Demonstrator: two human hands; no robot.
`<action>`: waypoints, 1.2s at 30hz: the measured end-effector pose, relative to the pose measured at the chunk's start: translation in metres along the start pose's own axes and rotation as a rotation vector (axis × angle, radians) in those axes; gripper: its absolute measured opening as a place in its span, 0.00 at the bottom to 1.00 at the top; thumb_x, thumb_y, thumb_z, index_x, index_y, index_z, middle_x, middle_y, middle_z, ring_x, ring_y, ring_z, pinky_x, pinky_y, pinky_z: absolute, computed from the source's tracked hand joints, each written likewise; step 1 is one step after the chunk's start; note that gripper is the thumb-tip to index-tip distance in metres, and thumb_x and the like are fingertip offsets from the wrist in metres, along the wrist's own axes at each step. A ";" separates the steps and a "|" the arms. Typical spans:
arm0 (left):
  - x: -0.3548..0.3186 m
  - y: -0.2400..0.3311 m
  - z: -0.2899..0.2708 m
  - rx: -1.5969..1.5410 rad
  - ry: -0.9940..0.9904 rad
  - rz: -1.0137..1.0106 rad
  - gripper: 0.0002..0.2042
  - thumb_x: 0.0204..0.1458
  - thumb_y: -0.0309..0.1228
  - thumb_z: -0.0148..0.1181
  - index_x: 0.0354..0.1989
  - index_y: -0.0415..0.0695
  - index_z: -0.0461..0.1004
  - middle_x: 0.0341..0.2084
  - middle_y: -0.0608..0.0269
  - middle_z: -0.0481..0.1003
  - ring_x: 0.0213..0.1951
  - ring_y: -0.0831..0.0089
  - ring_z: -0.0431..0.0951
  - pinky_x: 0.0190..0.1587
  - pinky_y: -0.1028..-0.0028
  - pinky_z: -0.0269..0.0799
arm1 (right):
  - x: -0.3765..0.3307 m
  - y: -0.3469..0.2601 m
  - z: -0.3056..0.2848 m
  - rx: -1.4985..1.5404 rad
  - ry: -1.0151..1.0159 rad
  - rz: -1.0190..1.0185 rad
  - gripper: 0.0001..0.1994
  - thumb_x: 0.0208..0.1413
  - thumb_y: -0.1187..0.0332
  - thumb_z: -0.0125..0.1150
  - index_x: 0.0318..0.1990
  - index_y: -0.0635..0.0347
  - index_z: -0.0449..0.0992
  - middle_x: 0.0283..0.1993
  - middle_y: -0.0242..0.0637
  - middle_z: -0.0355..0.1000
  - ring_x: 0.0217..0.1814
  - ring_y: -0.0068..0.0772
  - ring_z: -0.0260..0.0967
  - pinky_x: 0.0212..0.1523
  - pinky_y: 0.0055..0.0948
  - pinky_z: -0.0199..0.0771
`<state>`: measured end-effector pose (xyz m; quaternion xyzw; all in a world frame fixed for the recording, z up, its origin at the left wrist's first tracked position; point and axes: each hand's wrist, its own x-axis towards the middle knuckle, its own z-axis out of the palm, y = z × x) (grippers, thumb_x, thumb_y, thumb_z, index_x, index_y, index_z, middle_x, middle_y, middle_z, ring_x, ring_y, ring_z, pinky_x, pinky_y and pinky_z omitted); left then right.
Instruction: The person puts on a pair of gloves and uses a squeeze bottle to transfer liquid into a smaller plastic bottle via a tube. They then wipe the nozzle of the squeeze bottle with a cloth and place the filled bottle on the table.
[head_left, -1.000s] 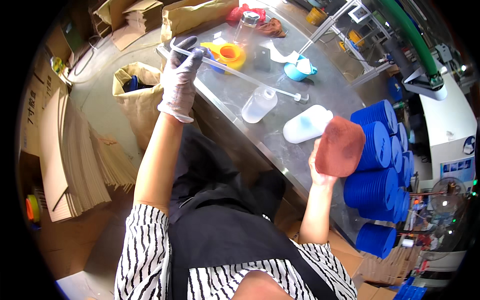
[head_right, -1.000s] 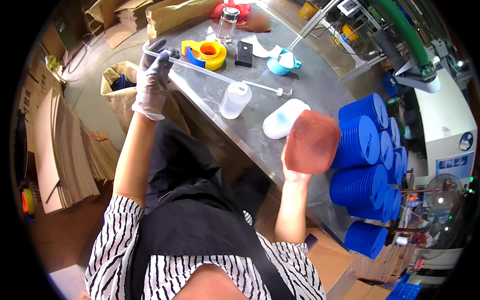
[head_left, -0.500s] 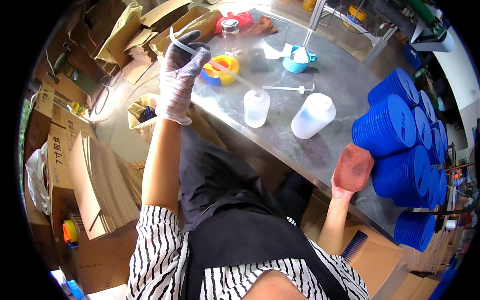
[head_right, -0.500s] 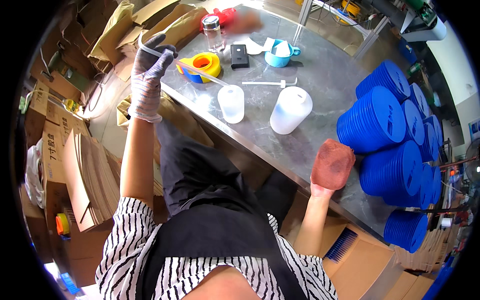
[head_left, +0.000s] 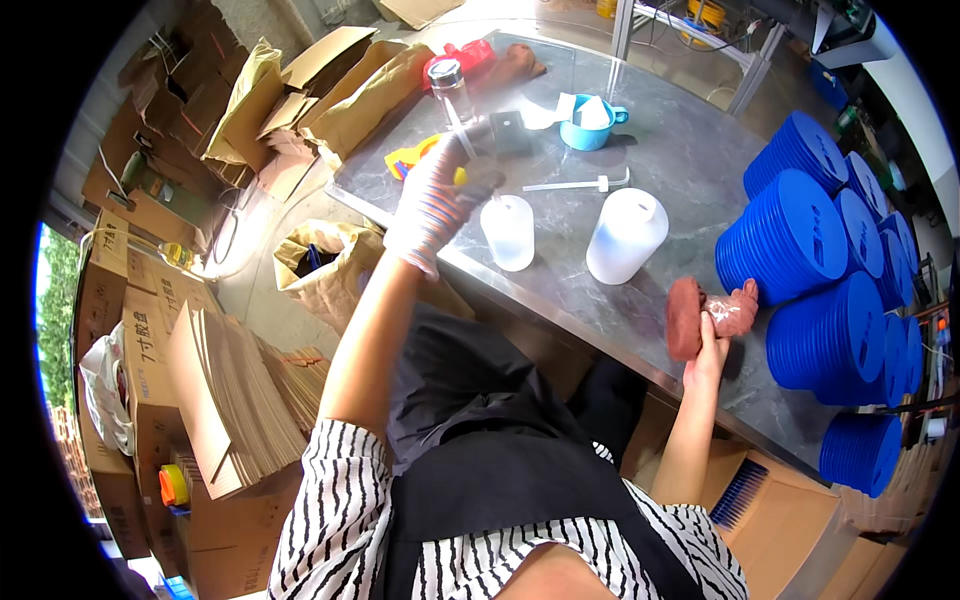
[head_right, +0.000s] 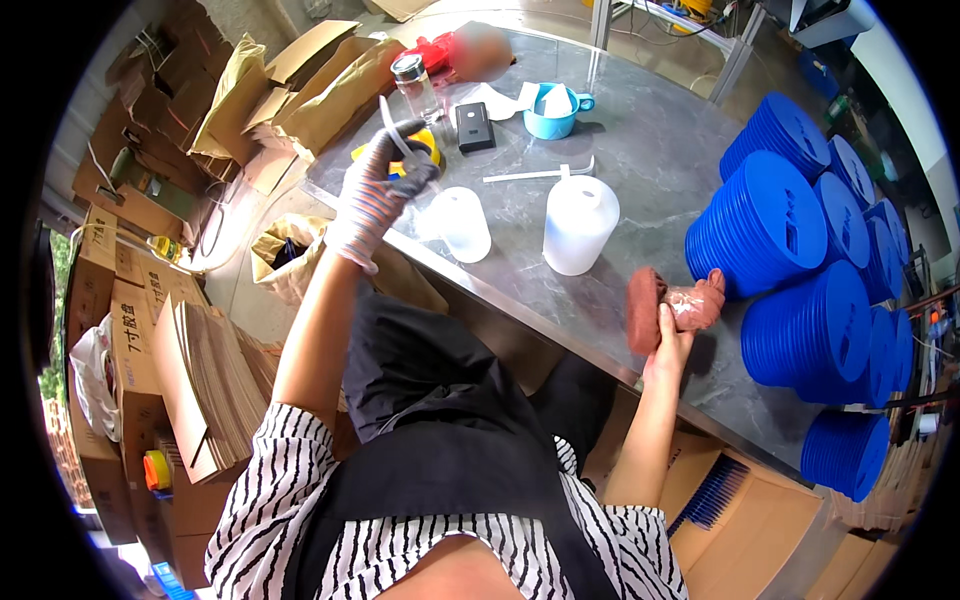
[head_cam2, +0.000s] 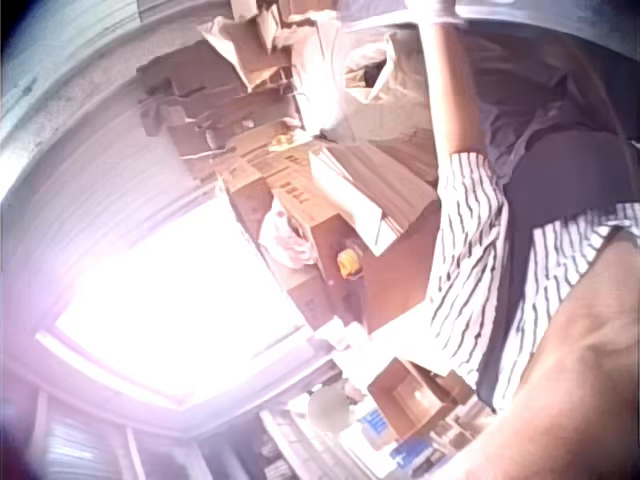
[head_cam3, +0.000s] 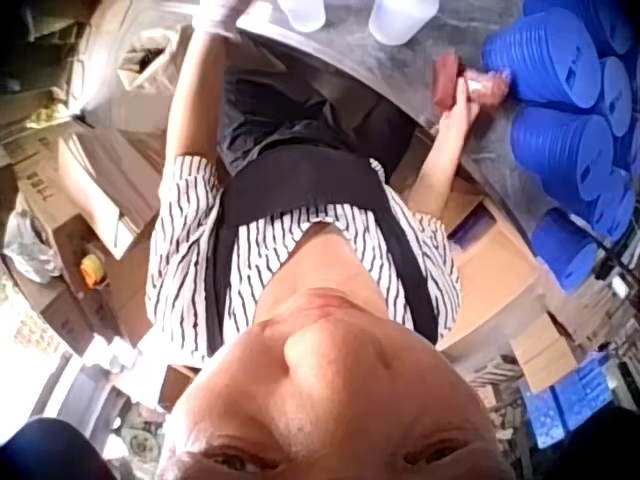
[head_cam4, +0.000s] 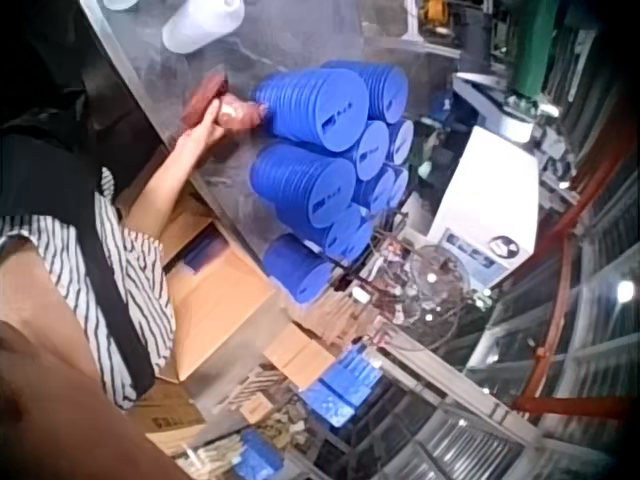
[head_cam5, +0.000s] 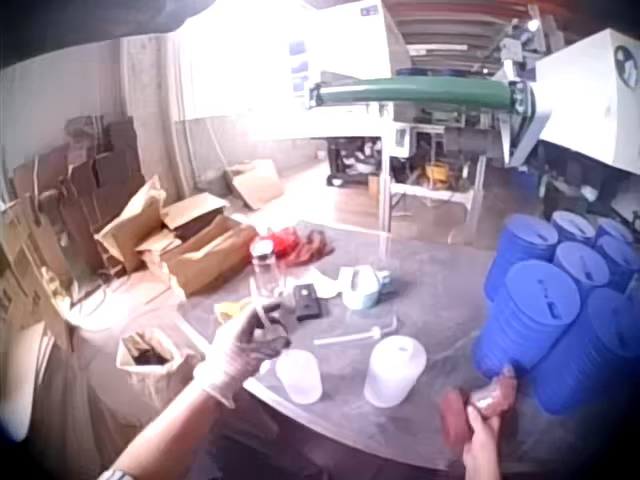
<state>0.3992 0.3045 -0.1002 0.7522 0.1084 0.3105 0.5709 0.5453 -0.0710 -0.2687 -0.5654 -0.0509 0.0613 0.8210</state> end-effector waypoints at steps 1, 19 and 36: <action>0.000 -0.002 0.006 0.082 -0.023 0.052 0.27 0.48 0.17 0.66 0.58 0.43 0.69 0.41 0.66 0.74 0.44 0.78 0.73 0.50 0.76 0.71 | 0.008 0.009 -0.009 -0.037 -0.025 -0.024 0.35 0.55 0.73 0.64 0.69 0.62 0.53 0.65 0.40 0.61 0.66 0.35 0.61 0.66 0.35 0.61; -0.014 -0.037 0.018 0.372 0.021 0.075 0.26 0.43 0.25 0.72 0.53 0.43 0.72 0.37 0.61 0.77 0.43 0.67 0.76 0.50 0.70 0.70 | -0.027 -0.004 0.011 -1.056 0.032 -0.485 0.45 0.41 0.67 0.75 0.67 0.59 0.54 0.67 0.52 0.58 0.69 0.59 0.55 0.66 0.50 0.57; -0.012 -0.030 0.017 0.161 0.059 -0.155 0.27 0.42 0.18 0.70 0.54 0.44 0.73 0.43 0.67 0.77 0.46 0.77 0.73 0.51 0.74 0.71 | -0.075 -0.003 0.073 -0.860 -0.296 -0.974 0.35 0.48 0.71 0.67 0.64 0.58 0.58 0.68 0.54 0.57 0.69 0.62 0.55 0.66 0.54 0.56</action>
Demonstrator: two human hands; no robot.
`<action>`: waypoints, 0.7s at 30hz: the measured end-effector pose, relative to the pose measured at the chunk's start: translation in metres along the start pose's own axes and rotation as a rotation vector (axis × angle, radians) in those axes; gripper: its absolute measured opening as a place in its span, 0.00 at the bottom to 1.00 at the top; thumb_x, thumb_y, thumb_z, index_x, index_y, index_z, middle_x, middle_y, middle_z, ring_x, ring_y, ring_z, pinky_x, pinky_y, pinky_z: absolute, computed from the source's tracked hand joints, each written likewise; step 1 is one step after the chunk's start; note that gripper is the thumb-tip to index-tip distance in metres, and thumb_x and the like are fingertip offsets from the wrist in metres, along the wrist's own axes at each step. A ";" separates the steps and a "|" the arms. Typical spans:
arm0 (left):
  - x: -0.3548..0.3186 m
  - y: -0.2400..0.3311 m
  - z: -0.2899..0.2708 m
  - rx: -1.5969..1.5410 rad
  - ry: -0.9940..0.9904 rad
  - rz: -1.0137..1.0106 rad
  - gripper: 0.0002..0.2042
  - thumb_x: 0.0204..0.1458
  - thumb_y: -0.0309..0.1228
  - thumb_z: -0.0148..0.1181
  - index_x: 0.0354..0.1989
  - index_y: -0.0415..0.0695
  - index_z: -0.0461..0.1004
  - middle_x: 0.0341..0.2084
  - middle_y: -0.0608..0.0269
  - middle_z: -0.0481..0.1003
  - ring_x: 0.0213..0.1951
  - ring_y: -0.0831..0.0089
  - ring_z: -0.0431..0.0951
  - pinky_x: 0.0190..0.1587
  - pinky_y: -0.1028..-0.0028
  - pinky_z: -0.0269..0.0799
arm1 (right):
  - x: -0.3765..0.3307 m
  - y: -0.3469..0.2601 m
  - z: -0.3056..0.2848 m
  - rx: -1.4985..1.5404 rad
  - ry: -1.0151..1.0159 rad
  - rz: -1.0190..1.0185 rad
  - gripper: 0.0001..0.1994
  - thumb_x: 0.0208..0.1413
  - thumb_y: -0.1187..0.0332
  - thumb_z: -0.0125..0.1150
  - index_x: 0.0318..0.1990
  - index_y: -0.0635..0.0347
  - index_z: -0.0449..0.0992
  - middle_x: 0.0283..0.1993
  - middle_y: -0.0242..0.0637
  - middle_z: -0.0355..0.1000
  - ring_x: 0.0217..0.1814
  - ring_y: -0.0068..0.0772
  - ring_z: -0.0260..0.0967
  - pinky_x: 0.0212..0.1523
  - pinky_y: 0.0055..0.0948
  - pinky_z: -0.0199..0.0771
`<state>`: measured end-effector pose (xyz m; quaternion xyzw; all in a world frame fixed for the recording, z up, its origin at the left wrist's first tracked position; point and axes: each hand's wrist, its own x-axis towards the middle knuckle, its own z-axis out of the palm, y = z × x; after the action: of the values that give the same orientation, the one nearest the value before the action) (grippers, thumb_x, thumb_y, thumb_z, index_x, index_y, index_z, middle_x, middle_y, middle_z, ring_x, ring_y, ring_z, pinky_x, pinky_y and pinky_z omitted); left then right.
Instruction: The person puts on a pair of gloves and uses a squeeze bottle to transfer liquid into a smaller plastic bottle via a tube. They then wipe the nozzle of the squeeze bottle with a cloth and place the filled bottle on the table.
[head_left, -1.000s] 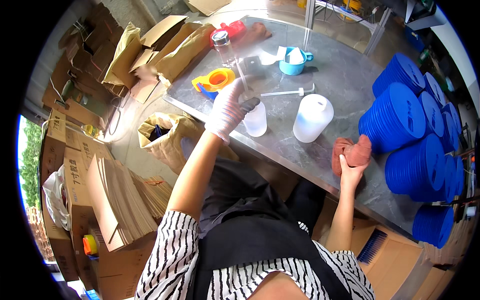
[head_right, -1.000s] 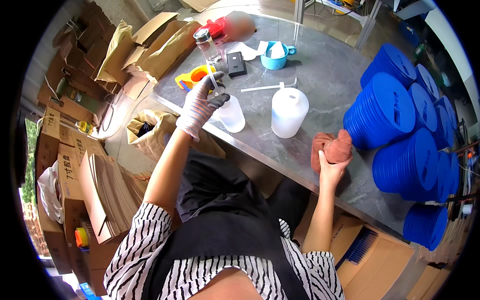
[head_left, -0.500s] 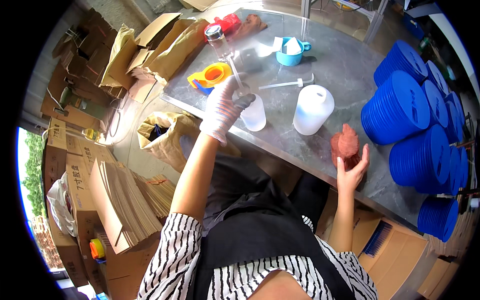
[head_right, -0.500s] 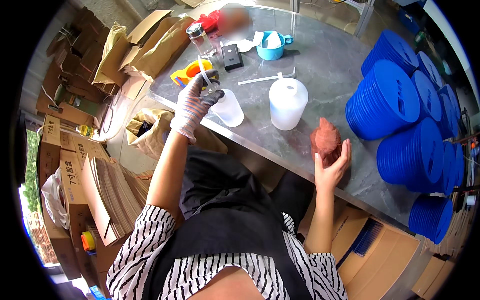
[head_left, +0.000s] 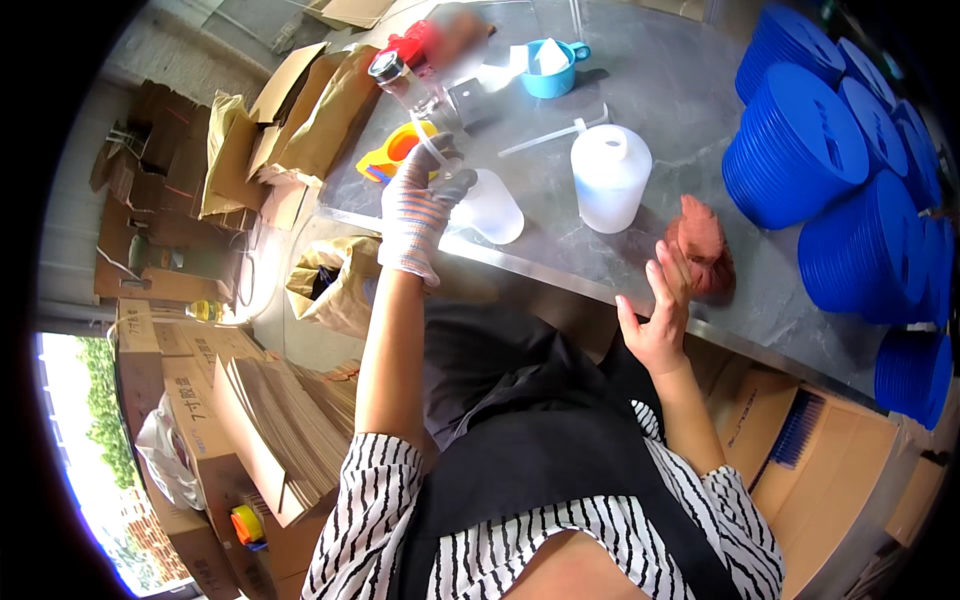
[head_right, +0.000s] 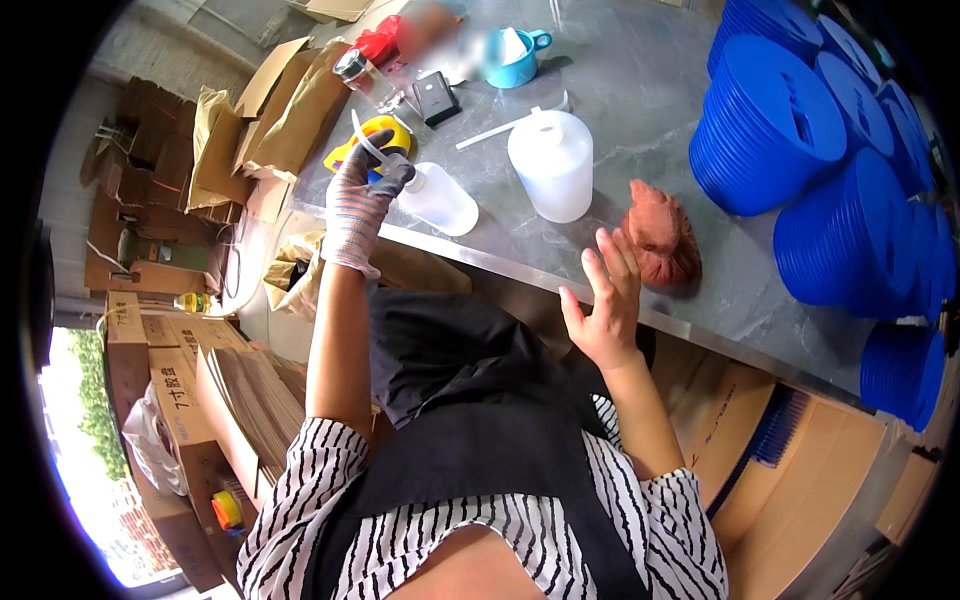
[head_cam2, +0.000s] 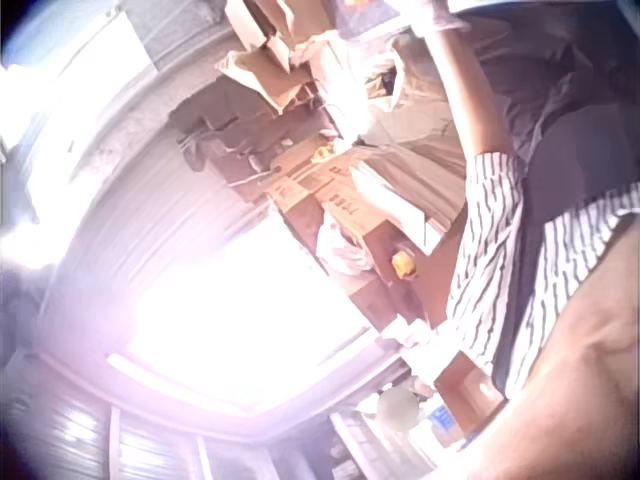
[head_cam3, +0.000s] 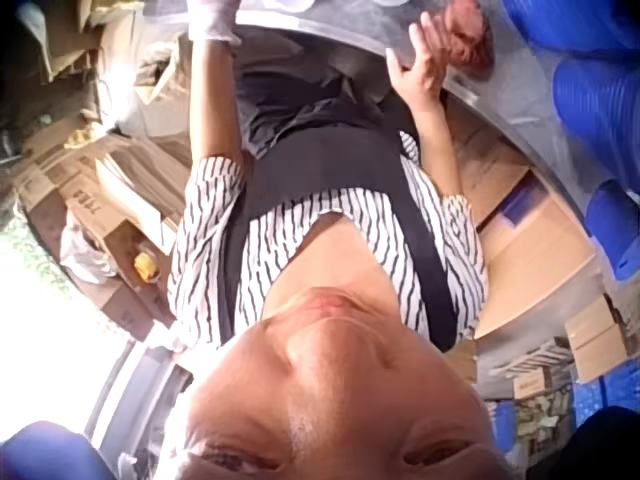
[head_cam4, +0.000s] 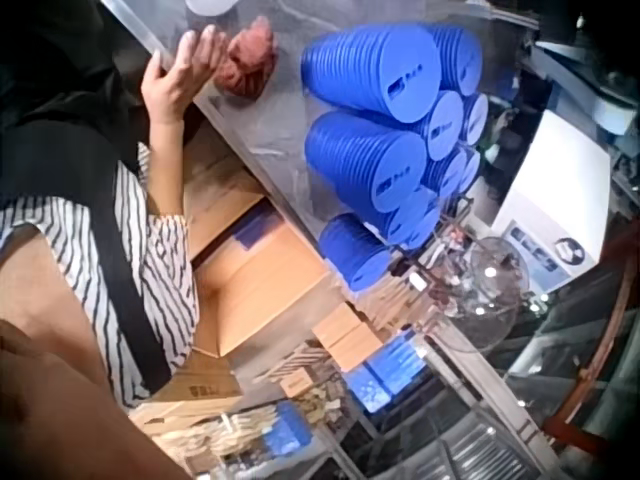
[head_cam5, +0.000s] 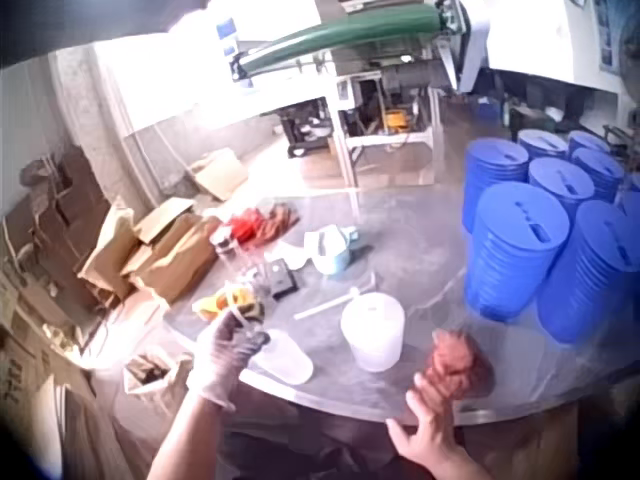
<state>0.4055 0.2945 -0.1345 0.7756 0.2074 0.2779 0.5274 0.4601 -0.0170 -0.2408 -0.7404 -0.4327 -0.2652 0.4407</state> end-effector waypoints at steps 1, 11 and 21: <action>0.000 -0.002 0.000 -0.028 0.000 -0.020 0.27 0.42 0.18 0.70 0.54 0.44 0.73 0.43 0.67 0.77 0.46 0.76 0.73 0.51 0.74 0.71 | 0.001 0.000 0.000 0.000 -0.005 0.006 0.34 0.49 0.71 0.67 0.64 0.58 0.58 0.68 0.54 0.57 0.69 0.62 0.55 0.66 0.55 0.55; -0.011 0.004 0.002 -0.010 0.003 0.057 0.27 0.46 0.15 0.66 0.57 0.43 0.70 0.46 0.65 0.75 0.48 0.74 0.73 0.54 0.73 0.70 | -0.011 -0.003 0.002 0.067 -0.025 0.075 0.34 0.47 0.74 0.66 0.64 0.57 0.60 0.68 0.49 0.57 0.69 0.61 0.54 0.66 0.54 0.56; -0.011 0.021 0.000 0.012 0.002 0.058 0.26 0.46 0.16 0.67 0.57 0.44 0.71 0.44 0.64 0.75 0.46 0.75 0.73 0.50 0.75 0.72 | -0.014 -0.001 0.002 0.074 -0.019 0.083 0.34 0.46 0.75 0.66 0.64 0.57 0.61 0.68 0.48 0.58 0.70 0.59 0.55 0.66 0.52 0.57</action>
<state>0.3974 0.2800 -0.1173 0.7842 0.1869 0.2925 0.5144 0.4528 -0.0211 -0.2521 -0.7435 -0.4152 -0.2234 0.4743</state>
